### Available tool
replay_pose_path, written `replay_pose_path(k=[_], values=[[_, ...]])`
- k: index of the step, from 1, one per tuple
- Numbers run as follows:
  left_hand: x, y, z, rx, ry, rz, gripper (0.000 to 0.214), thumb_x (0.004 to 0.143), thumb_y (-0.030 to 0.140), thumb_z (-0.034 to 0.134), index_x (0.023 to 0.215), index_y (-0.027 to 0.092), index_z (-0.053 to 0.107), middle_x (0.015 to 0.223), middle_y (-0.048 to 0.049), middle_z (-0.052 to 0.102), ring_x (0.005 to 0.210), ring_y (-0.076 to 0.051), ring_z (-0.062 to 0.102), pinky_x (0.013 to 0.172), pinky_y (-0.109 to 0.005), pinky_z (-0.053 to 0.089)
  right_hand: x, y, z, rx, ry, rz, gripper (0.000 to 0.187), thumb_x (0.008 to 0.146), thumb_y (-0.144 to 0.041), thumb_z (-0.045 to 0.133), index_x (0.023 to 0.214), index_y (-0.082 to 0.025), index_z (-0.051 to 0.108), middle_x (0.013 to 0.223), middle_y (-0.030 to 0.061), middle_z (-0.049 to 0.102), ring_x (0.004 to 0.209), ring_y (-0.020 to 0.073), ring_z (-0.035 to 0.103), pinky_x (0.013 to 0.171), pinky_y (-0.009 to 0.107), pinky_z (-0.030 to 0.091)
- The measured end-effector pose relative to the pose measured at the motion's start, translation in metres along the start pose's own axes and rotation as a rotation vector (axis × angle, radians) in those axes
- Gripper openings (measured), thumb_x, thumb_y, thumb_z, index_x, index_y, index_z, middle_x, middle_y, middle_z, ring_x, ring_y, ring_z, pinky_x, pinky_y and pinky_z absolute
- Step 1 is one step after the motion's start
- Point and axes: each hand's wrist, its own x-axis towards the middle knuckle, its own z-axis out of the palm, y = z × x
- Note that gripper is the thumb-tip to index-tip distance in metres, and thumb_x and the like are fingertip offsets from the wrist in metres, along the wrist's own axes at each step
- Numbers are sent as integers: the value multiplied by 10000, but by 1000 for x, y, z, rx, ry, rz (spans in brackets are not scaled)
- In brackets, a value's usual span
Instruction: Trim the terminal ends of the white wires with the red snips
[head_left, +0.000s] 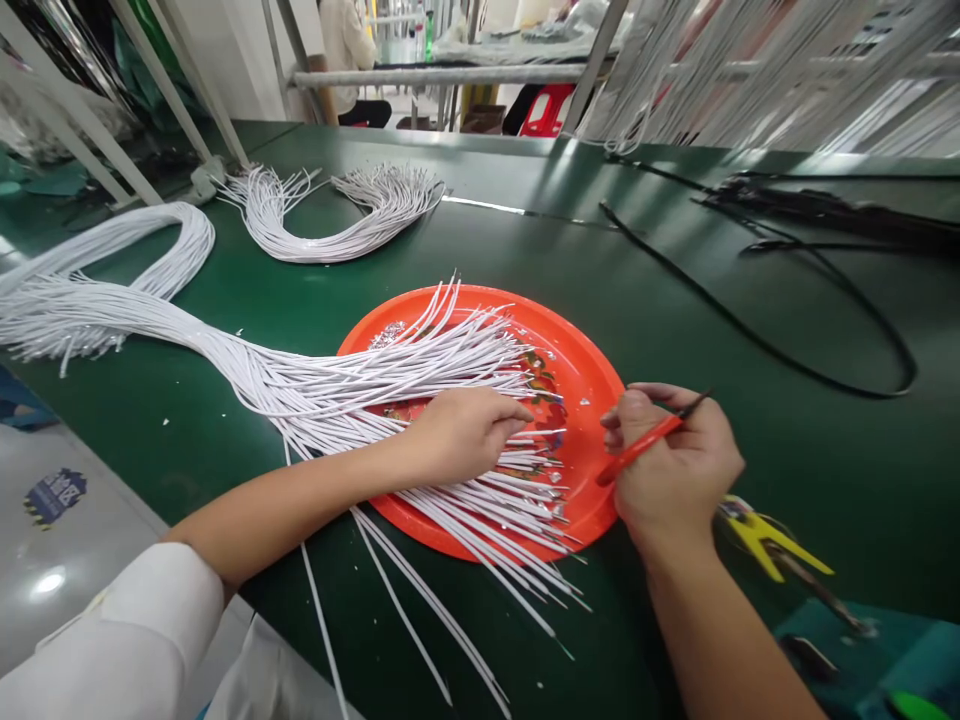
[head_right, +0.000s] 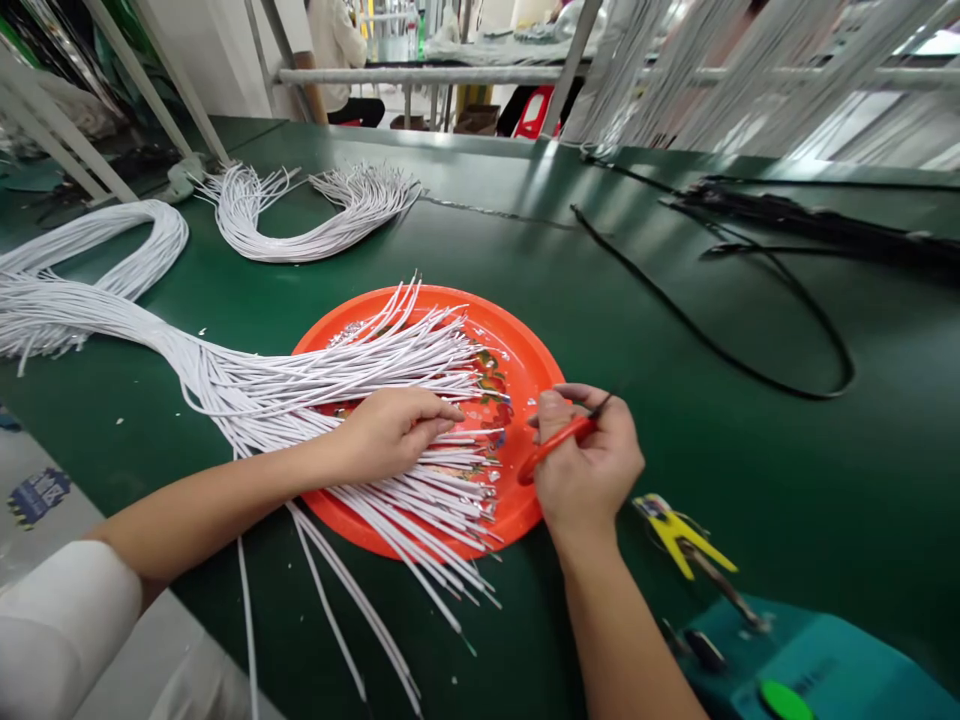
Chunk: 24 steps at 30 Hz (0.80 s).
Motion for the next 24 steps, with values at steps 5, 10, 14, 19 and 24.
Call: replay_pose_path(k=[5,10,14,19,24], values=[[2,-4,-4,95,-12,-4,270,877,202,400,980,154,644,994,-57,679,906,-174,611,799,-303,463,0,0,-1,-23,-13,10,283,715,-432,640,854,-196,569,589,-33,547,490,122,486,520,279,400],[3,-13,-7,257,-133,21,301,890,230,352,955,168,639,976,-53,675,889,-186,606,761,-295,444,-1,0,-1,1,-22,-2,251,726,-422,637,842,-211,568,572,-41,535,483,120,484,512,271,397],[1,-10,-8,398,-368,50,273,846,172,382,789,140,647,791,-71,678,709,-187,604,609,-271,396,-1,0,1,2,-16,9,262,715,-421,649,844,-207,569,572,-38,536,490,130,502,500,272,396],[-1,-5,-9,313,-487,127,240,810,151,437,819,182,675,794,-24,694,665,-152,581,595,-253,356,-2,-1,1,-11,-12,4,269,707,-428,647,832,-205,564,553,-47,529,480,131,499,494,271,393],[-2,-5,-12,295,-501,113,254,835,188,433,891,191,681,850,-24,699,709,-155,586,618,-254,361,-1,0,-1,-5,-33,21,273,696,-414,657,845,-204,568,555,-47,531,481,126,497,496,265,394]])
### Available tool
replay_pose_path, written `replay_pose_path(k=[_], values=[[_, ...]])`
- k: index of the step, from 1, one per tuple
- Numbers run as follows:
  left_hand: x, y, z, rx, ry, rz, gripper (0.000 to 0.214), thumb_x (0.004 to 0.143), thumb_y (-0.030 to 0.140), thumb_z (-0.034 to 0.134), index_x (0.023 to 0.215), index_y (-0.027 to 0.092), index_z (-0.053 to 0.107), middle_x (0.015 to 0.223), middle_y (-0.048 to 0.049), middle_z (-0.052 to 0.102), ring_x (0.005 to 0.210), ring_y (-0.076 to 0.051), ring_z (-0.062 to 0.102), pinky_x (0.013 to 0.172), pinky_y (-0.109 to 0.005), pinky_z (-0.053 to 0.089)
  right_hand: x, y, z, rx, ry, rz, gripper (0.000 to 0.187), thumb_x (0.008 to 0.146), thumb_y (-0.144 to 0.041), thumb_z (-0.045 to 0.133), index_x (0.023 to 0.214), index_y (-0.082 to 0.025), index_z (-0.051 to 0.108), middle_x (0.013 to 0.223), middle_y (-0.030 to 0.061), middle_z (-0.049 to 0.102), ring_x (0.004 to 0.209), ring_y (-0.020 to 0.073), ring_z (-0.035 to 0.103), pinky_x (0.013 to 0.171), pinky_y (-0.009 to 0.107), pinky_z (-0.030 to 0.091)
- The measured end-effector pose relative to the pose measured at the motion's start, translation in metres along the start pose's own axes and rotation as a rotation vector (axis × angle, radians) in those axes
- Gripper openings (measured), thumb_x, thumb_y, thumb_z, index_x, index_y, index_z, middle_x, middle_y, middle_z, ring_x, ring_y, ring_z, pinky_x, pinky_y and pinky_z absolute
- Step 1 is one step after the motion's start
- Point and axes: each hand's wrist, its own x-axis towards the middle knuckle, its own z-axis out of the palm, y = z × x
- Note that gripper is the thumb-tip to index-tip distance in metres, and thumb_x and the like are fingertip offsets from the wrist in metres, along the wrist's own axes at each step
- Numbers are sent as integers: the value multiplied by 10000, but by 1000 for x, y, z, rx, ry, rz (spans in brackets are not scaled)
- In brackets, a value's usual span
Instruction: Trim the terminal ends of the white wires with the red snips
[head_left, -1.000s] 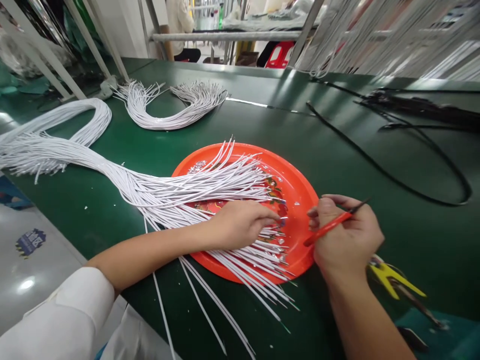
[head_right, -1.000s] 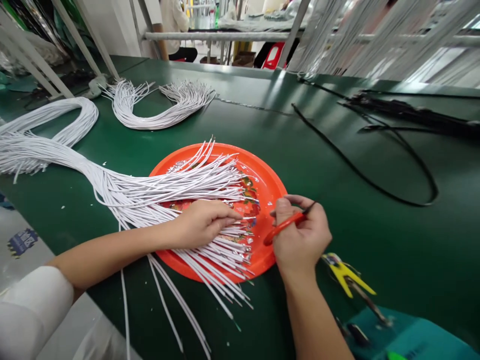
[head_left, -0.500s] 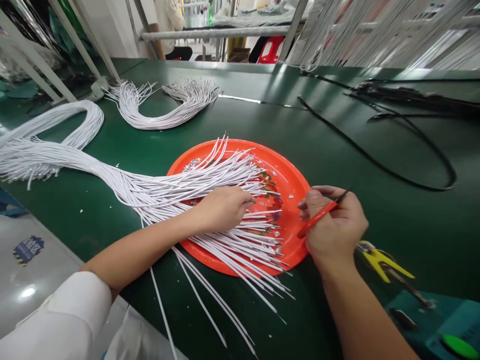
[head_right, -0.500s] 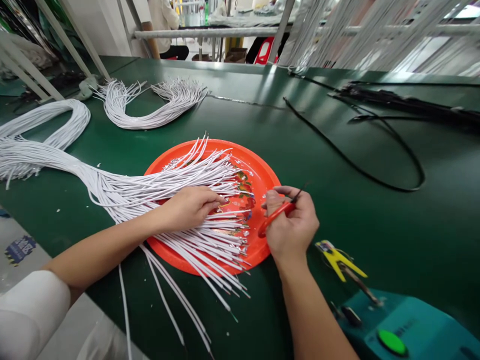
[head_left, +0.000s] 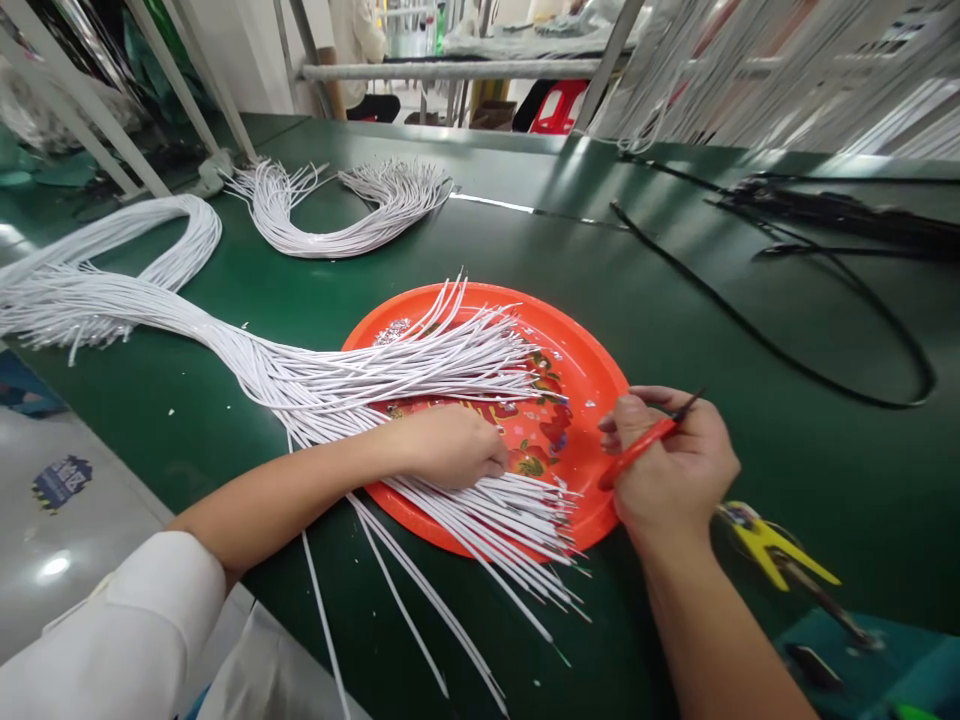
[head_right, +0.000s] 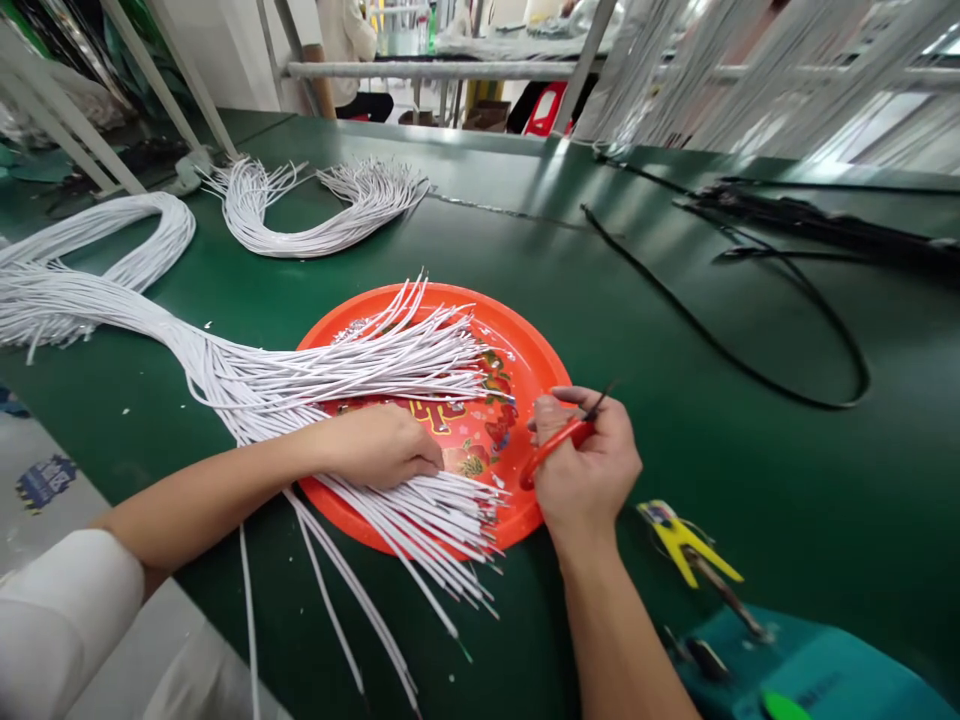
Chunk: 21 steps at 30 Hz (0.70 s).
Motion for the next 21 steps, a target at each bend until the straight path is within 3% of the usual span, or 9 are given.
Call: replay_pose_path(k=[5,12,21], values=[[-1,1,-10,-48,93,-42,284,871,238,394,992,184,645,942,-40,677,813,-172,592,681,-265,397,2,1,-1,29,2,7,276,672,-379,670,834,-183,564,574,-34,551,464,112,497,478,252,394],[12,-19,-10,290,415,-111,240,878,222,391,883,135,615,889,-81,627,815,-187,562,699,-291,411,3,1,1,16,2,14,280,662,-374,665,834,-179,561,557,-35,550,452,114,497,476,252,394],[26,-20,10,547,377,-202,252,879,99,326,914,95,575,915,-149,580,859,-245,530,604,-306,401,2,1,1,-26,-8,5,296,670,-391,660,855,-178,570,579,-28,557,478,123,504,509,269,402]])
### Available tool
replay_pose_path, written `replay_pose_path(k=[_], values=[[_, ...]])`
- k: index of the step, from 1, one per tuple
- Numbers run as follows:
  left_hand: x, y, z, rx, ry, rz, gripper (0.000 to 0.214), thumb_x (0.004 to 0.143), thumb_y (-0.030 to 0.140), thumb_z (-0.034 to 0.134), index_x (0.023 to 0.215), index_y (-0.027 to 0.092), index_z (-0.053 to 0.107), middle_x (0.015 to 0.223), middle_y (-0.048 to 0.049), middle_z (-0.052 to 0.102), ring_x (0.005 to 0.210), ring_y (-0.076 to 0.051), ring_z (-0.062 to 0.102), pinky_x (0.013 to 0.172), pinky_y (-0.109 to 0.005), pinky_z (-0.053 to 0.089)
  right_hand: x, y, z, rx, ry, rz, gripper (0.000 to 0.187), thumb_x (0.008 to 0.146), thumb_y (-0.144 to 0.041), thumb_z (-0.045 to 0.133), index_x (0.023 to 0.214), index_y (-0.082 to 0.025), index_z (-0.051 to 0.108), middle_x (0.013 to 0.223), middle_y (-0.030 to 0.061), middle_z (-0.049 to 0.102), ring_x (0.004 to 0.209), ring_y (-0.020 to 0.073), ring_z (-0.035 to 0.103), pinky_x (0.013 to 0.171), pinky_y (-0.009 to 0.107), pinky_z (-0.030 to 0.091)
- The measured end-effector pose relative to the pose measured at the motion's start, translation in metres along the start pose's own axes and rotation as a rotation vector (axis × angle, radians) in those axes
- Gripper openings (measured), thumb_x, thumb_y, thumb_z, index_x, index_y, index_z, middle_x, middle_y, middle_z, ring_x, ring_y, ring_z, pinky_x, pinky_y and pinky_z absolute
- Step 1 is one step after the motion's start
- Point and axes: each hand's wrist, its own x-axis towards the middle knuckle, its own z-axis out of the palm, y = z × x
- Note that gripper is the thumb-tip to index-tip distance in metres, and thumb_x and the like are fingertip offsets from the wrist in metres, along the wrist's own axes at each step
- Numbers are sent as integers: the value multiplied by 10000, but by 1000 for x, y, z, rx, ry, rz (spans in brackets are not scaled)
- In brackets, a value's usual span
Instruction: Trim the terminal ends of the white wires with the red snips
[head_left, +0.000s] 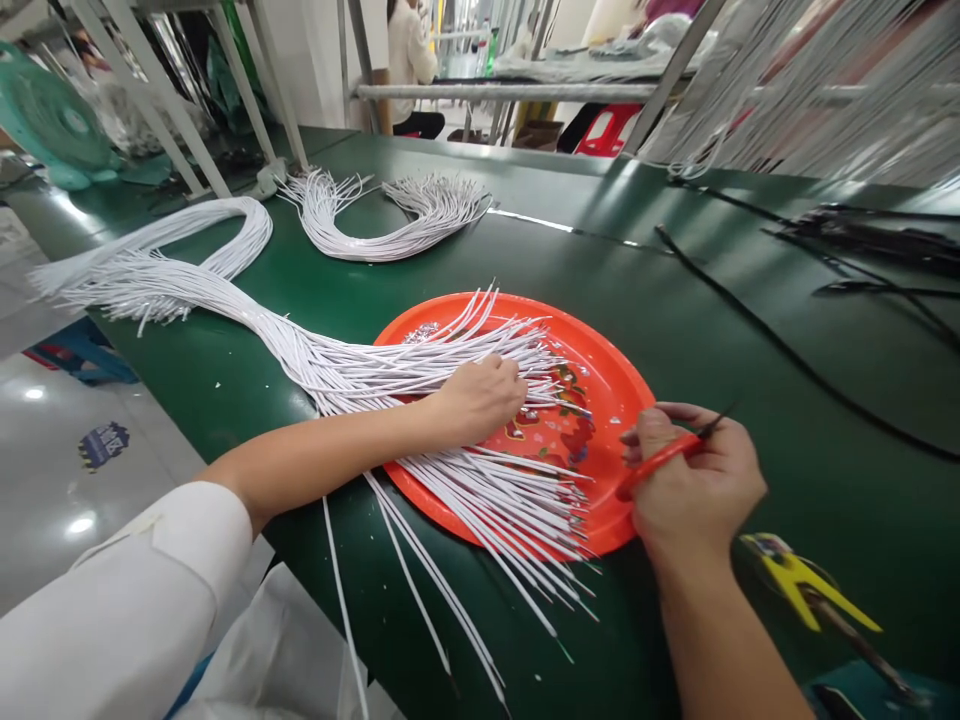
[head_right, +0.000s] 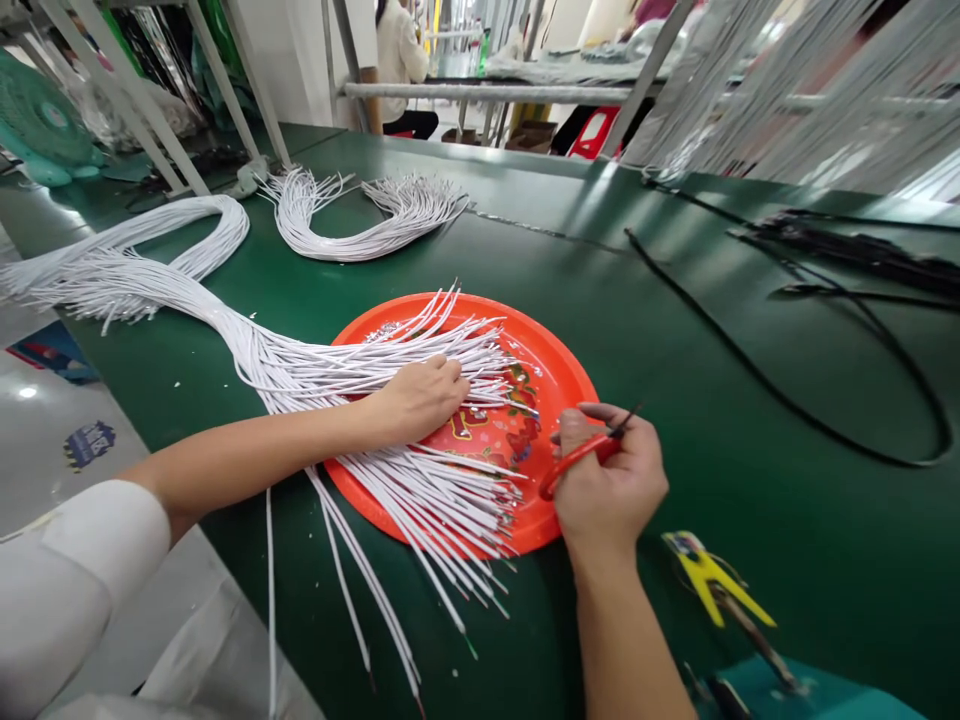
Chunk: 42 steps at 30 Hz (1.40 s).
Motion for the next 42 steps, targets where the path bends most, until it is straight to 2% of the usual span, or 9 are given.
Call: replay_pose_path(k=[6,10,16,21,25,28,31,34,42], values=[[5,-7,1,-97,-16,-48,255,868,71,316,1016,81,523,952,-126,583,863,-205,541,707,-300,406,0,1,1,10,5,-18,272,663,-350,665,846,-170,577,584,-19,558,488,127,521,491,260,404],[10,-15,5,-222,-35,-64,189,850,119,397,940,109,563,944,-103,603,883,-196,550,726,-289,399,2,3,2,11,22,-58,239,653,-316,660,818,-166,574,566,-23,540,476,122,516,480,260,404],[11,-21,-1,-349,95,-181,176,854,262,454,897,160,591,875,-49,640,831,-198,563,679,-289,383,2,3,3,-7,36,-106,204,660,-295,636,806,-164,579,530,-33,520,457,123,508,479,273,406],[0,-7,-24,-391,193,-230,252,901,256,364,1055,195,553,910,-43,641,831,-183,565,708,-289,380,2,3,3,-18,41,-117,214,679,-321,630,810,-161,573,561,-24,522,480,127,526,495,285,410],[-15,14,-35,-637,181,-134,285,914,308,356,903,197,619,847,-15,653,800,-144,574,712,-253,392,3,3,3,-11,42,-107,223,674,-324,643,815,-167,572,564,-31,529,479,118,523,502,275,418],[-24,23,-29,-897,119,-74,263,892,319,415,882,179,638,767,2,655,714,-106,578,669,-208,411,3,2,2,-1,10,-73,259,681,-355,648,844,-167,574,564,-29,547,472,117,517,494,265,418],[-29,25,-16,-979,141,-110,228,866,265,447,871,165,652,783,-4,670,710,-105,585,670,-204,420,2,1,1,-24,-14,-25,291,683,-386,653,865,-171,580,590,-24,564,489,119,519,500,262,414],[-29,24,-8,-1068,171,-128,234,855,227,446,953,161,647,855,-11,687,763,-103,602,707,-197,433,2,1,0,-31,-29,2,306,686,-414,653,867,-178,583,616,-24,575,513,121,521,512,263,413],[-33,31,-13,-1011,208,-279,278,871,300,435,1015,215,657,886,9,708,764,-107,622,700,-206,449,-2,-10,3,51,-110,57,292,620,-344,710,827,-188,578,699,5,646,597,145,597,580,299,471]])
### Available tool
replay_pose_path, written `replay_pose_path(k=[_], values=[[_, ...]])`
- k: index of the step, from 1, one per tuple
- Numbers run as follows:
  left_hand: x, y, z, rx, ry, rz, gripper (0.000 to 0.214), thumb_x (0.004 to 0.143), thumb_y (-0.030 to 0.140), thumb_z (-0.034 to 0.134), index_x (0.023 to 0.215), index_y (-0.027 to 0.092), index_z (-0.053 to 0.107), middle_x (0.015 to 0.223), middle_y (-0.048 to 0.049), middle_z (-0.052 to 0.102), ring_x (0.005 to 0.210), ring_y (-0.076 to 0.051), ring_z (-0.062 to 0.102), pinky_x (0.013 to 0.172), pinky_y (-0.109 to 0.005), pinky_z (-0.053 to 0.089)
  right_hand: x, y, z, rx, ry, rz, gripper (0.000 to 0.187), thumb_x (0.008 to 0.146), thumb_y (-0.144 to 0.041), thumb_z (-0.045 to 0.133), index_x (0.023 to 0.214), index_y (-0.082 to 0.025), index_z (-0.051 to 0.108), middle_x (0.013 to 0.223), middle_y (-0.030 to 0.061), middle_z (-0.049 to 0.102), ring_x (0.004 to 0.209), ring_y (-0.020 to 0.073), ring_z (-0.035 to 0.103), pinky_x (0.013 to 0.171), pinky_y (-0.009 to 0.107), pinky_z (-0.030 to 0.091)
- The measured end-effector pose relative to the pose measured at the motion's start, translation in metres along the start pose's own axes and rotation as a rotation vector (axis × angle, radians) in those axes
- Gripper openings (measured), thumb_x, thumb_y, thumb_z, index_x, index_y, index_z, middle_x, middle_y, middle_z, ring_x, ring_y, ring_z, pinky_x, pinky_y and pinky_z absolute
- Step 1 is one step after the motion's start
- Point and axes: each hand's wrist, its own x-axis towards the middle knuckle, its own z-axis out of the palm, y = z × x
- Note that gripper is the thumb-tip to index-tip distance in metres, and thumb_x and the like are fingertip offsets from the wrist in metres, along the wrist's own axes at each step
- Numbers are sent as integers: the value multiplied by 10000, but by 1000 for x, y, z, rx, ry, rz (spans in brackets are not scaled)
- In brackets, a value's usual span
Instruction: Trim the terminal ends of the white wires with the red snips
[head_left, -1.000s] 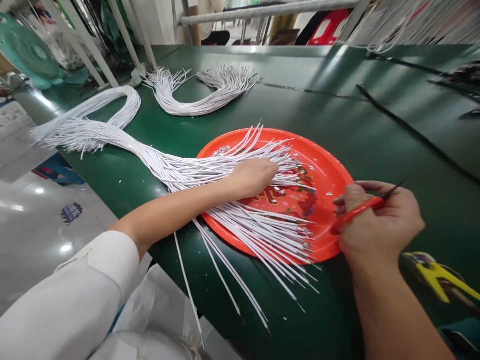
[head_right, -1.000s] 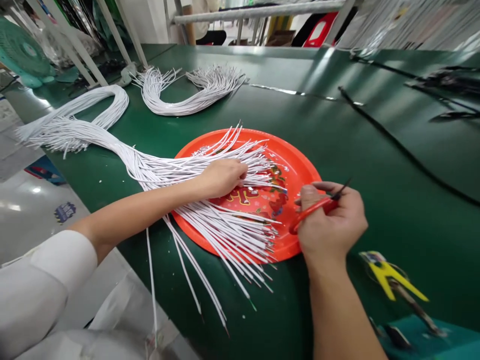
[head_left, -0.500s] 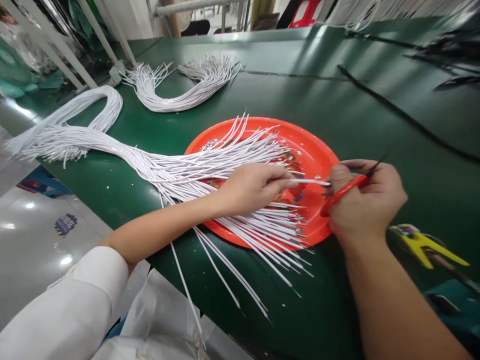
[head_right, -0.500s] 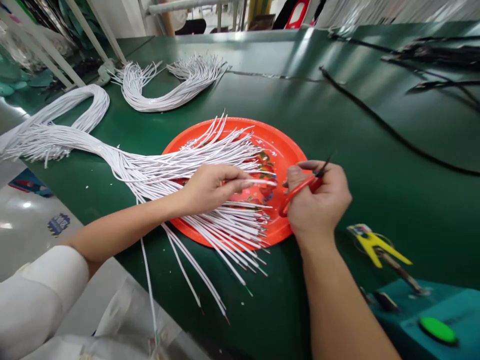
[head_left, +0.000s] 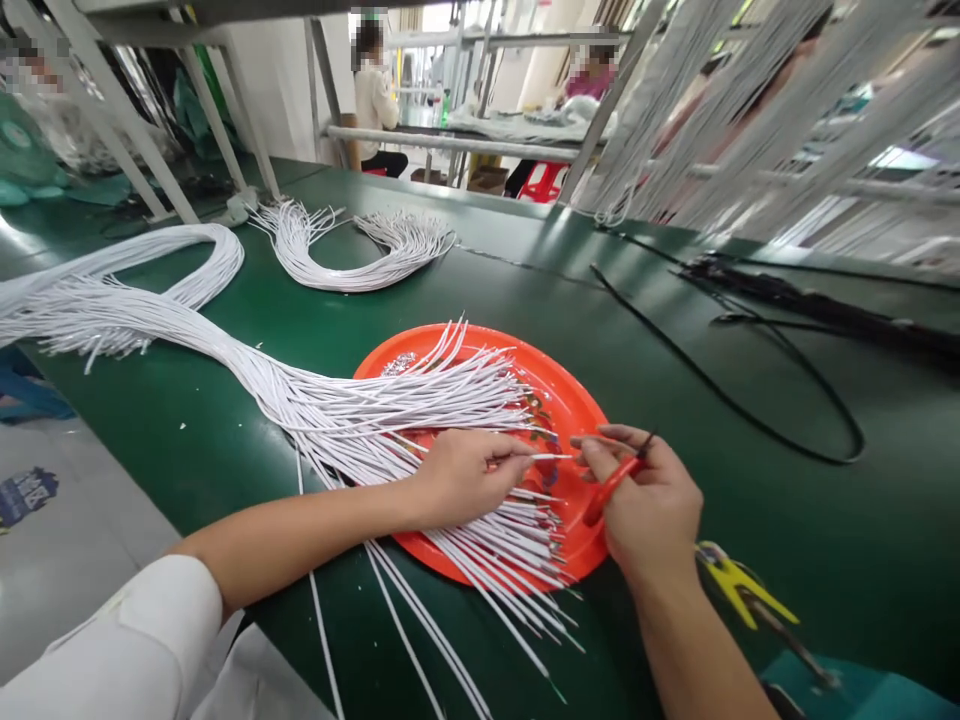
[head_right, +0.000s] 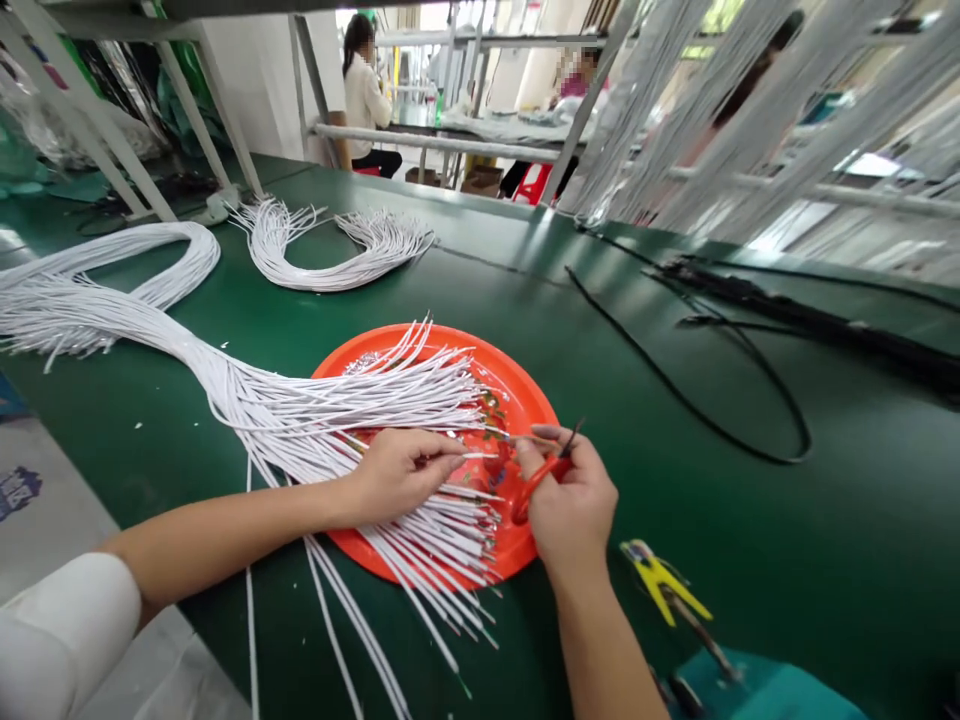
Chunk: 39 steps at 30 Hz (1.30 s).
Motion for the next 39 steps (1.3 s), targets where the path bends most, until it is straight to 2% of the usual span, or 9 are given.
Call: replay_pose_path(k=[3,9,17,21,27,30,33,36,39], values=[[-2,4,0,8,36,0,274,864,303,441,983,219,673,897,4,711,765,-119,626,697,-217,450,-8,-9,4,135,-63,31,278,603,-290,724,806,-190,562,721,21,675,634,150,622,587,287,492],[-1,3,0,2,76,32,264,865,279,439,929,191,680,802,-7,708,685,-110,613,648,-208,443,-17,-20,6,240,-95,60,303,591,-306,744,804,-184,566,657,0,656,499,107,571,525,255,490],[-1,3,-2,-49,41,20,298,867,299,449,1091,209,623,995,-16,695,797,-122,625,720,-227,460,-18,-23,5,21,-61,-49,295,572,-313,766,777,-183,598,658,-2,632,596,127,598,592,257,495],[2,3,-2,-178,-8,74,242,854,250,473,962,173,676,863,-28,701,749,-115,605,685,-206,451,-20,-23,4,32,-120,-81,289,567,-305,766,767,-183,597,665,6,634,601,143,602,604,282,503],[5,-2,3,-290,83,65,175,794,260,572,816,152,706,721,-32,669,651,-108,566,611,-199,428,-20,-21,6,94,-128,33,319,588,-350,759,796,-180,587,676,4,634,566,120,580,562,251,492],[3,-2,3,-182,132,134,168,790,248,571,774,150,706,685,-35,665,634,-112,558,618,-214,424,-22,-22,8,42,-100,44,327,586,-377,752,787,-180,585,663,-4,613,561,121,573,551,249,487],[1,-1,3,-30,146,179,172,789,220,549,743,163,704,645,-31,648,632,-123,553,612,-226,412,-26,-24,8,-125,-93,-69,277,625,-401,707,759,-187,596,684,13,623,602,144,588,576,260,486],[1,-4,4,38,141,145,162,757,161,538,700,168,689,624,-23,632,628,-127,546,589,-227,396,-30,-24,7,-358,-142,-226,227,657,-407,657,749,-202,627,681,24,641,626,165,599,624,275,483],[3,-6,6,-46,176,69,121,737,164,562,685,156,671,657,-21,638,621,-117,542,591,-223,398,-30,-22,7,-402,-136,-241,219,679,-410,628,755,-204,631,691,30,648,636,171,597,645,287,479]])
